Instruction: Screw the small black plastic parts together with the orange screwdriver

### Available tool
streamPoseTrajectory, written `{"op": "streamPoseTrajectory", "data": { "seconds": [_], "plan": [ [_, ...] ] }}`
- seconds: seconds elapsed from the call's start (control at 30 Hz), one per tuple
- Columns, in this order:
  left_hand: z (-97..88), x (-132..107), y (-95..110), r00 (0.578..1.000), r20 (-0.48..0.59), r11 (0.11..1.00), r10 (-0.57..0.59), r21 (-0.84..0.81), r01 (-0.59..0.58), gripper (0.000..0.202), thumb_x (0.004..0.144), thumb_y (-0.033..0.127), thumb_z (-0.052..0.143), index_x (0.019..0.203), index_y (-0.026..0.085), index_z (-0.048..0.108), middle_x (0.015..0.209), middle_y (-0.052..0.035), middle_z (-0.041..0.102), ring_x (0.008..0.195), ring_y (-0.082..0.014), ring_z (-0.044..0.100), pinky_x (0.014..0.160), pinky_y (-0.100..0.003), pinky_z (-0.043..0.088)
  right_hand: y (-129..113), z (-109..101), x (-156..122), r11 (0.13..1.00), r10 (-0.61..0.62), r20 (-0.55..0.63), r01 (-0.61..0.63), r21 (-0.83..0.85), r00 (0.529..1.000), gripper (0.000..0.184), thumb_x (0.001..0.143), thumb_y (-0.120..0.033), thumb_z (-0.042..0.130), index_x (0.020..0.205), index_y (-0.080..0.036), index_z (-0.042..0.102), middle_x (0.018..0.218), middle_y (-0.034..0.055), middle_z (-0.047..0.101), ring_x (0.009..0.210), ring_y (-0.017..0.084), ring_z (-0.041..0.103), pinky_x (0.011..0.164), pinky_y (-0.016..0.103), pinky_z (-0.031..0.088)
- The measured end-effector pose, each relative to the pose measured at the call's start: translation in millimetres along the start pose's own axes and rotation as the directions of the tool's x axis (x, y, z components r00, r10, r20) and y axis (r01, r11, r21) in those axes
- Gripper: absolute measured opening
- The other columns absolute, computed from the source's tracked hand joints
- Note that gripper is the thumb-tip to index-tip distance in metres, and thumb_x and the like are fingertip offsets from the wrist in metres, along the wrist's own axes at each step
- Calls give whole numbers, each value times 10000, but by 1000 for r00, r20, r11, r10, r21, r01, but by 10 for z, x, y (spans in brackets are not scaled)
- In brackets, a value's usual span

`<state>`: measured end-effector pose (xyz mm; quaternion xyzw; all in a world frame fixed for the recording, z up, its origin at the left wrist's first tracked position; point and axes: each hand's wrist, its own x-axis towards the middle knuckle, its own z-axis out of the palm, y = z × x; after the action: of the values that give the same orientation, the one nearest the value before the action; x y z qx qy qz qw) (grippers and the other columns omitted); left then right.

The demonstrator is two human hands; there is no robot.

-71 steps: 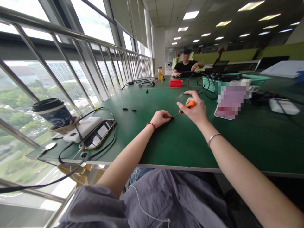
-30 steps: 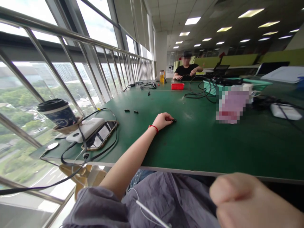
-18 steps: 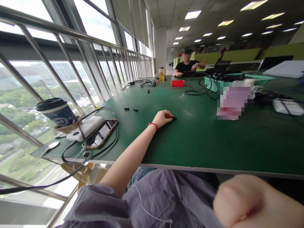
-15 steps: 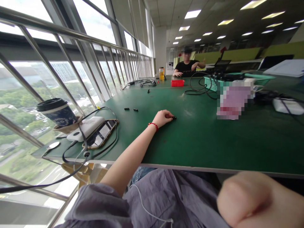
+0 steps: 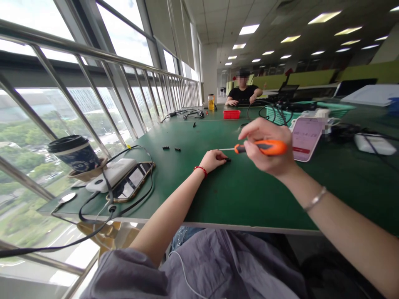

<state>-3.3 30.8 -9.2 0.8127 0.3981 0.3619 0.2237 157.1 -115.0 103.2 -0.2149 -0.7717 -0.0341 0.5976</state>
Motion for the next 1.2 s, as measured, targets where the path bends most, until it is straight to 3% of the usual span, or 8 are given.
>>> {"op": "streamPoseTrajectory", "data": {
  "seconds": [0.07,0.13,0.23,0.27,0.6,1.2],
  "plan": [
    [-10,3,6,1000,24,1000,-15,19,14,141,706,154,677,824,111,740,722,-24,667,614,-96,562,618,-216,483,482,69,79,986,160,-24,-161,-40,987,116,689,-155,543,596,-215,508,505,-45,499,461,90,437,463,250,341],
    [-21,-1,19,999,38,999,-27,35,26,145,712,161,668,831,121,740,739,-23,670,620,-92,566,611,-204,480,876,110,50,951,289,-136,-301,-74,948,154,661,-169,535,527,-211,473,504,-30,492,501,102,440,505,258,351],
    [-31,-10,44,999,44,998,-19,57,17,139,714,159,661,824,130,740,765,-24,671,635,-89,576,626,-197,489,1194,111,-114,875,452,-320,-484,-26,833,182,649,-186,498,478,-212,440,481,-26,454,511,111,420,529,268,336],
    [-31,-13,53,999,45,998,-12,63,10,140,714,159,661,826,132,740,777,-26,671,643,-90,580,638,-199,494,1228,100,-172,856,486,-329,-517,-10,810,186,637,-193,506,468,-213,430,469,-28,442,506,111,413,532,271,334],
    [7,-24,93,999,46,994,14,109,-19,154,722,174,659,847,152,747,796,-21,655,676,-94,584,685,-208,505,1012,167,-301,857,481,-246,-510,-69,842,272,727,-265,524,482,-213,418,475,-27,435,512,116,431,543,271,326],
    [-6,-32,104,998,68,998,-8,65,3,146,738,178,654,846,125,738,797,-34,669,687,-105,600,684,-215,508,971,169,-310,867,463,-208,-489,-94,862,248,713,-270,513,495,-218,404,484,-19,439,502,121,415,534,275,326]
  ]
}}
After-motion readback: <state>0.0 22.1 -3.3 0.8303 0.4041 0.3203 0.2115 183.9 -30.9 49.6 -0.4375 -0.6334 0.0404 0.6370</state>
